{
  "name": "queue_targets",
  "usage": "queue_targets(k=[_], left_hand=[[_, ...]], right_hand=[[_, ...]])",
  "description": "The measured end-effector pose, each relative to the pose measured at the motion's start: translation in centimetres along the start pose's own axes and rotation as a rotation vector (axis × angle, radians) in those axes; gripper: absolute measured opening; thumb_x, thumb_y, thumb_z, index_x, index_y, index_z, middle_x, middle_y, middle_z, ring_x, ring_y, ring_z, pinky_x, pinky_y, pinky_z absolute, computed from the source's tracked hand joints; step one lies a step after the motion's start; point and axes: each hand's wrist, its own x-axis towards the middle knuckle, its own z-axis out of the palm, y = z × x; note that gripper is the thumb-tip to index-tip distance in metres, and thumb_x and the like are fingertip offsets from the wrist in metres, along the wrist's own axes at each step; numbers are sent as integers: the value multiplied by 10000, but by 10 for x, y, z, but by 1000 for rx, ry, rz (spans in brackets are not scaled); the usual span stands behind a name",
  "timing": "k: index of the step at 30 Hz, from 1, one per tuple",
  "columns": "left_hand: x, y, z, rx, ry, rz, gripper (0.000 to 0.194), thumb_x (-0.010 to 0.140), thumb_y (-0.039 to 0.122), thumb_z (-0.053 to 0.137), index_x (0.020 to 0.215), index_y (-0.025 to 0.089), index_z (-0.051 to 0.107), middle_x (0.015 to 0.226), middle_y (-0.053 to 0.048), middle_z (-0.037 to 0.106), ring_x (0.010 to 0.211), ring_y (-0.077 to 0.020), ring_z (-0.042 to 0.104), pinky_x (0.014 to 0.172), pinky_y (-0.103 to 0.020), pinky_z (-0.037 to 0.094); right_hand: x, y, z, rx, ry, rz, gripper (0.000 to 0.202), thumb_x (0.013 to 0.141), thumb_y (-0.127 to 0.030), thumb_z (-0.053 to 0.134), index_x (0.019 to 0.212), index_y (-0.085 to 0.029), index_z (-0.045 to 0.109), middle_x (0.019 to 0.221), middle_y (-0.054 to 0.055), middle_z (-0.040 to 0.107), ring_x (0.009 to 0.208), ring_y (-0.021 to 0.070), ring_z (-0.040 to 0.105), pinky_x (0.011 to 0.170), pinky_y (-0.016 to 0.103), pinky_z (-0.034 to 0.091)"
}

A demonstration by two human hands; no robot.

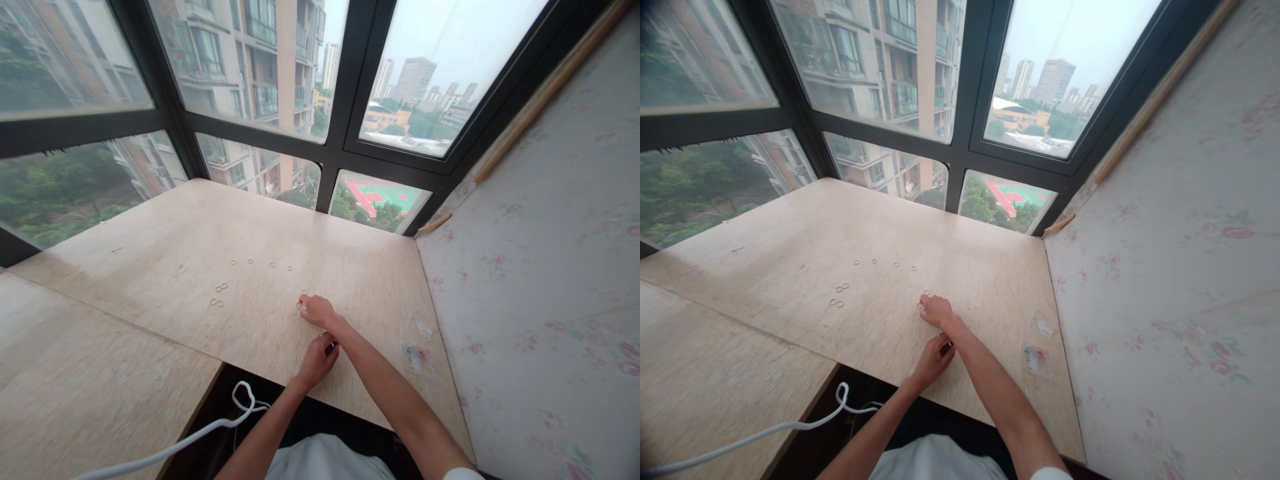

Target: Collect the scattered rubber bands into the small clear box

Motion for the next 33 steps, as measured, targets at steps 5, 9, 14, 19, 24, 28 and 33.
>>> queue_targets(k=[5,9,14,19,24,28,33], left_hand=[[0,-1,1,14,13,-12,97,780,133,477,731,144,560,674,-31,559,582,-126,484,542,-231,342],[0,1,-1,15,5,-23,107,786,138,471,718,145,554,666,-28,557,571,-123,483,536,-230,341],[1,4,-3,4,-4,-13,130,798,129,459,771,144,586,709,-36,584,593,-125,506,558,-233,373],[1,4,-2,-35,4,-22,153,819,143,459,848,142,609,766,-48,614,629,-129,544,588,-236,407],[0,-1,0,20,14,-23,149,814,141,473,849,151,617,783,-44,624,669,-134,559,630,-247,426],[0,0,-1,45,-9,-32,156,832,161,473,885,165,619,800,-38,630,679,-128,563,647,-249,439],[1,2,-4,50,-34,-23,155,851,208,468,884,177,616,807,-36,635,699,-133,577,655,-255,459]], right_hand=[[2,-6,3,-25,5,-14,302,913,-344,384,1089,-208,588,998,121,672,906,239,634,723,316,434],[4,-8,3,-27,-6,-29,283,911,-332,401,1046,-187,603,996,141,665,919,248,629,741,333,433],[4,-5,2,28,-31,-30,206,845,-273,486,968,-187,626,951,114,673,876,223,629,719,301,427],[-6,6,2,170,-14,-13,112,741,-232,567,817,-186,634,814,59,683,743,173,617,629,243,398],[-40,28,-1,404,63,33,116,759,-208,520,851,-176,584,614,-18,636,549,96,564,538,184,367],[-87,55,2,563,165,129,137,823,-230,415,896,-172,516,566,-42,591,456,75,510,472,166,352],[-159,102,8,800,372,324,114,800,-296,455,737,-201,461,450,-88,447,393,74,406,410,171,274]])
